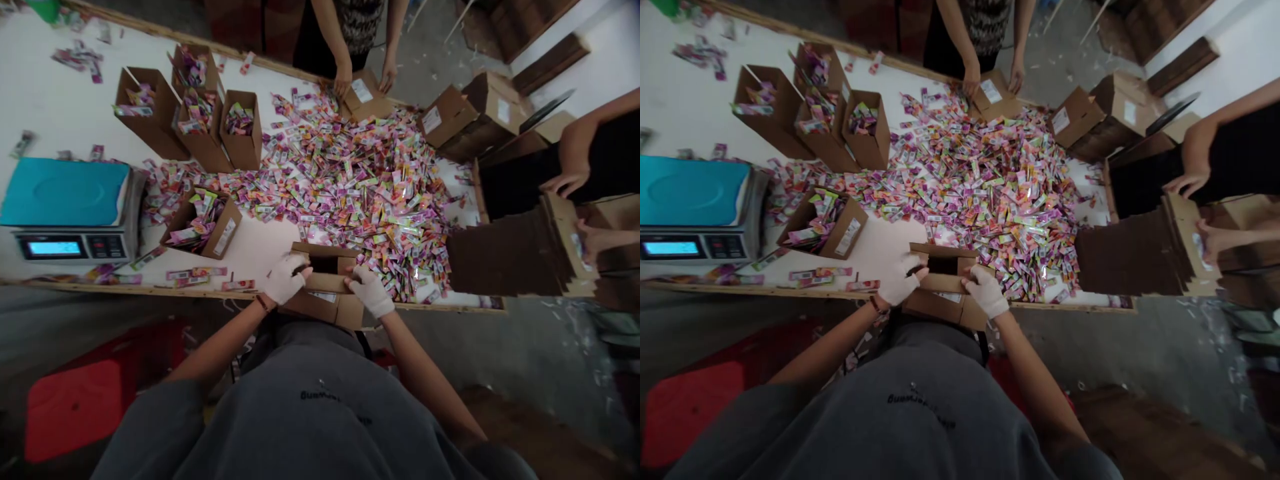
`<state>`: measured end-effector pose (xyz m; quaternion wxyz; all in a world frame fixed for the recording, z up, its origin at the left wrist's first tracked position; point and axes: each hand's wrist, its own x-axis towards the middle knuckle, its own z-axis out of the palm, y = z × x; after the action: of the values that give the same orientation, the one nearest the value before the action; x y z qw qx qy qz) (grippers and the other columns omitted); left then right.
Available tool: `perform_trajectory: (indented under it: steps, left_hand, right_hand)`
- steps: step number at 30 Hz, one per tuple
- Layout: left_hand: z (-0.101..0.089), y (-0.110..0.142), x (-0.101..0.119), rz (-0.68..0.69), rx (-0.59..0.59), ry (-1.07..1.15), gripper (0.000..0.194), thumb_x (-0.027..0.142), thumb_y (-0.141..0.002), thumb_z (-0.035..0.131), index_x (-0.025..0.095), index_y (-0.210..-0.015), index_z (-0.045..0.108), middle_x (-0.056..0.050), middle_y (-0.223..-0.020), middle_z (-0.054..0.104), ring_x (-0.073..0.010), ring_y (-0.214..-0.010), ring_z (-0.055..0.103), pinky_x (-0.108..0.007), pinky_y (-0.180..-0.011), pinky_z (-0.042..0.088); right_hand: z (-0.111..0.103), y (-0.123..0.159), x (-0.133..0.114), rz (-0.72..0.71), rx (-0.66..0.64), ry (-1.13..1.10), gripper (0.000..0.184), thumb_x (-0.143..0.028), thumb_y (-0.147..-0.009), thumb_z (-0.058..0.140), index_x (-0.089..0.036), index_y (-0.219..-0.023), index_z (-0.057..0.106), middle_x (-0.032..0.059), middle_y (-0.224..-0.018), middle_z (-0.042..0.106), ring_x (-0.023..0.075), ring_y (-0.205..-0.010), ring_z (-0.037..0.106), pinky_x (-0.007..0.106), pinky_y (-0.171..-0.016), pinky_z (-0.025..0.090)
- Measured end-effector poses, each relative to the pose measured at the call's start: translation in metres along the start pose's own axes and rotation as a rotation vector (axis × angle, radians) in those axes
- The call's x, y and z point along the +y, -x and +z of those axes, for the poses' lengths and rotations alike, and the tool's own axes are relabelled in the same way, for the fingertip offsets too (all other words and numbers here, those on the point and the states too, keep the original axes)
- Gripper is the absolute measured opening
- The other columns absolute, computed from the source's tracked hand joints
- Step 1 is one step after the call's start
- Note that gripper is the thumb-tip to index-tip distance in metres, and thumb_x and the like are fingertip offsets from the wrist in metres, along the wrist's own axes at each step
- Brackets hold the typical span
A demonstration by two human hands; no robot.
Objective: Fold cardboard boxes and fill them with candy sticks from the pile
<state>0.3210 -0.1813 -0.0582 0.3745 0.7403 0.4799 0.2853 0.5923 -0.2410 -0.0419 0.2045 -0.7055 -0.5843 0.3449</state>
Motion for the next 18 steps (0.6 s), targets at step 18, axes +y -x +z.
perform_trajectory:
  steps: [18]
  left_hand:
    - [0.009, 0.000, 0.024, 0.215, -0.138, -0.504, 0.016, 0.025, -0.097, 0.063, 0.022, -0.096, 0.079, -0.015, -0.116, 0.069, -0.0317, -0.117, 0.062, -0.051, -0.111, 0.046]
  right_hand:
    - [0.012, -0.054, -0.077, -0.039, -0.375, 0.625, 0.021, -0.015, -0.099, 0.056, -0.015, -0.103, 0.077, 0.0168, -0.109, 0.077, 0.0273, -0.111, 0.070, 0.034, -0.102, 0.051]
